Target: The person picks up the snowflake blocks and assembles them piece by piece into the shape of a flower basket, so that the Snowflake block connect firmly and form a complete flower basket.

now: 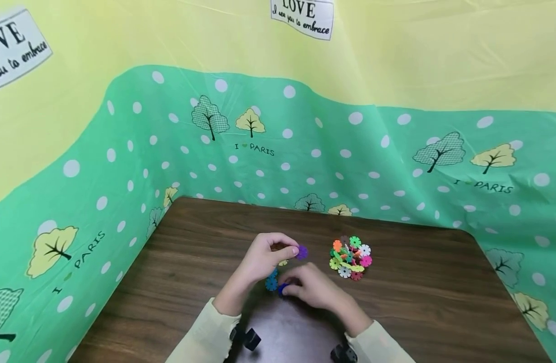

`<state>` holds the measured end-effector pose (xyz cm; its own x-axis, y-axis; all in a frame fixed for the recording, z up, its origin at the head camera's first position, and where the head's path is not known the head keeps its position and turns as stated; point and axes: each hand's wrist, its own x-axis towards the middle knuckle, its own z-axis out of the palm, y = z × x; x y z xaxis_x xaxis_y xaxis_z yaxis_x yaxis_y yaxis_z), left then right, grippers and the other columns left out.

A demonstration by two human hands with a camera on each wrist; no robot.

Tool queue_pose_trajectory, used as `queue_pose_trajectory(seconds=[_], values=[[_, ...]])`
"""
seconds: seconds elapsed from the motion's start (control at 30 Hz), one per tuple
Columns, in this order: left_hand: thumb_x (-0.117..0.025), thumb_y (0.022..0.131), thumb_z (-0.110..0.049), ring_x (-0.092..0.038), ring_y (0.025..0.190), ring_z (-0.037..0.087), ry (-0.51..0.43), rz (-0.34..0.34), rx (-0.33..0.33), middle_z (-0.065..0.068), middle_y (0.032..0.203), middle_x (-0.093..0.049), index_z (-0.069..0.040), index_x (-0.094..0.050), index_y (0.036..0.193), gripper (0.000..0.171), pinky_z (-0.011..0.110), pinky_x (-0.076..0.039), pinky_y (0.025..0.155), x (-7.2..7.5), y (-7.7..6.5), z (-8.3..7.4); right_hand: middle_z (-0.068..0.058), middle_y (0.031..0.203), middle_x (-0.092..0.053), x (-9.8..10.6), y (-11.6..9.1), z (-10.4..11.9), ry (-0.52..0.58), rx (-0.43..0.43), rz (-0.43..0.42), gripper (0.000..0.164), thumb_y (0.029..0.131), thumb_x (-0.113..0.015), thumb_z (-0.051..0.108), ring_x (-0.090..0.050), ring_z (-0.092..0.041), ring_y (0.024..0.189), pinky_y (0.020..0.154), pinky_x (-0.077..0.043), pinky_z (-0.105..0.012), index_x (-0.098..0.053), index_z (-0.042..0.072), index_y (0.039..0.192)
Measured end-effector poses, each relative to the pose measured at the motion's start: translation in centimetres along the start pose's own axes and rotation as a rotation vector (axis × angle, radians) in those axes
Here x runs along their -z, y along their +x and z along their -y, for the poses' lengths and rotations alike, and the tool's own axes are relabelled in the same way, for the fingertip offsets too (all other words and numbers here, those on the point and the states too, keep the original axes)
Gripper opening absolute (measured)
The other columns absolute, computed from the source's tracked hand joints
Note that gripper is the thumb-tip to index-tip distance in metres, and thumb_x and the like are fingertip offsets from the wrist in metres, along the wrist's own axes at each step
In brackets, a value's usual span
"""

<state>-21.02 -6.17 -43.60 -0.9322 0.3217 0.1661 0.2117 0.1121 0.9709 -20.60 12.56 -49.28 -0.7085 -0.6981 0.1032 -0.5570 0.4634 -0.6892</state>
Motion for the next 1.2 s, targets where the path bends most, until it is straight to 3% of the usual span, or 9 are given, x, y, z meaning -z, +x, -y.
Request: queue_pose_trajectory(seconds=[0.07,0.2,0.33,0.43,0.6,0.8,0.97,1.2], values=[[-0.074,0.094,-0.012,-0.067,0.079,0.015,-0.008,-0.017,-0.001,0.013,0.094,-0.077,-0.005,-0.079,0.1,0.009,0.023,-0.055,0.069,-0.1,0.0,-0.2,0.011,0.09,-0.075,1.3,-0.4,-0.5,0.029,0.001,-0.104,0.007,0.091,-0.078,0.013,-0.068,-0.001,0.083,0.074,-0.058,-0.023,-0.078,0.018,0.096],[-0.075,0.094,-0.011,-0.062,0.072,0.012,-0.013,-0.057,-0.001,0.014,0.091,-0.076,-0.004,-0.078,0.098,0.009,0.022,-0.051,0.063,-0.1,0.0,-0.5,0.008,0.092,-0.073,4.1,-1.0,-0.7,0.101,0.009,-0.397,0.014,0.089,-0.08,0.01,-0.066,-0.008,0.081,0.069,-0.057,-0.026,-0.078,0.022,0.094],[-0.075,0.095,-0.015,-0.061,0.07,0.012,-0.018,-0.092,0.019,0.014,0.09,-0.075,-0.005,-0.078,0.098,0.011,0.022,-0.05,0.061,-0.2,0.0,-0.5,0.001,0.088,-0.075,5.8,-1.8,-0.2,0.178,0.026,-0.612,0.015,0.087,-0.081,0.006,-0.065,-0.013,0.075,0.064,-0.054,-0.026,-0.078,0.018,0.094],[-0.075,0.095,-0.016,-0.065,0.073,0.013,-0.049,-0.115,0.027,0.014,0.093,-0.076,-0.005,-0.079,0.101,0.013,0.023,-0.054,0.065,-0.2,0.0,-0.5,-0.008,0.088,-0.075,6.2,-2.2,0.3,0.235,0.057,-0.654,0.014,0.085,-0.08,-0.001,-0.066,-0.012,0.075,0.063,-0.054,-0.024,-0.077,0.01,0.094],[-0.073,0.096,-0.013,-0.068,0.073,0.013,-0.104,-0.118,0.036,0.019,0.093,-0.075,0.0,-0.078,0.104,0.016,0.024,-0.059,0.067,-0.3,-0.1,-0.5,-0.011,0.089,-0.072,6.1,-2.0,0.9,0.262,0.19,-0.709,0.022,0.08,-0.078,-0.015,-0.065,-0.012,0.082,0.065,-0.054,-0.021,-0.076,0.004,0.091],[-0.072,0.096,-0.012,-0.067,0.071,0.012,-0.103,-0.1,0.032,0.025,0.091,-0.073,0.001,-0.078,0.102,0.015,0.023,-0.057,0.065,-0.7,0.0,-0.4,-0.011,0.087,-0.072,5.7,-2.0,0.6,0.25,0.157,-0.74,0.021,0.079,-0.079,-0.014,-0.064,-0.01,0.081,0.065,-0.052,-0.019,-0.077,0.004,0.089],[-0.072,0.096,-0.012,-0.064,0.071,0.01,-0.074,-0.103,0.045,0.02,0.088,-0.074,0.0,-0.079,0.097,0.013,0.022,-0.055,0.063,-1.1,-0.1,-0.4,-0.01,0.088,-0.073,5.5,-2.0,0.2,0.25,0.19,-0.737,0.023,0.079,-0.08,-0.014,-0.067,-0.012,0.084,0.069,-0.054,-0.019,-0.078,0.007,0.089],[-0.075,0.093,-0.008,-0.066,0.075,0.012,-0.174,-0.098,0.111,0.016,0.088,-0.077,0.004,-0.079,0.095,0.013,0.024,-0.056,0.068,-1.4,0.0,-0.1,-0.007,0.083,-0.073,5.0,-1.5,-0.4,0.208,0.271,-0.784,0.028,0.074,-0.08,-0.019,-0.067,-0.012,0.082,0.069,-0.054,-0.02,-0.079,0.007,0.085]])
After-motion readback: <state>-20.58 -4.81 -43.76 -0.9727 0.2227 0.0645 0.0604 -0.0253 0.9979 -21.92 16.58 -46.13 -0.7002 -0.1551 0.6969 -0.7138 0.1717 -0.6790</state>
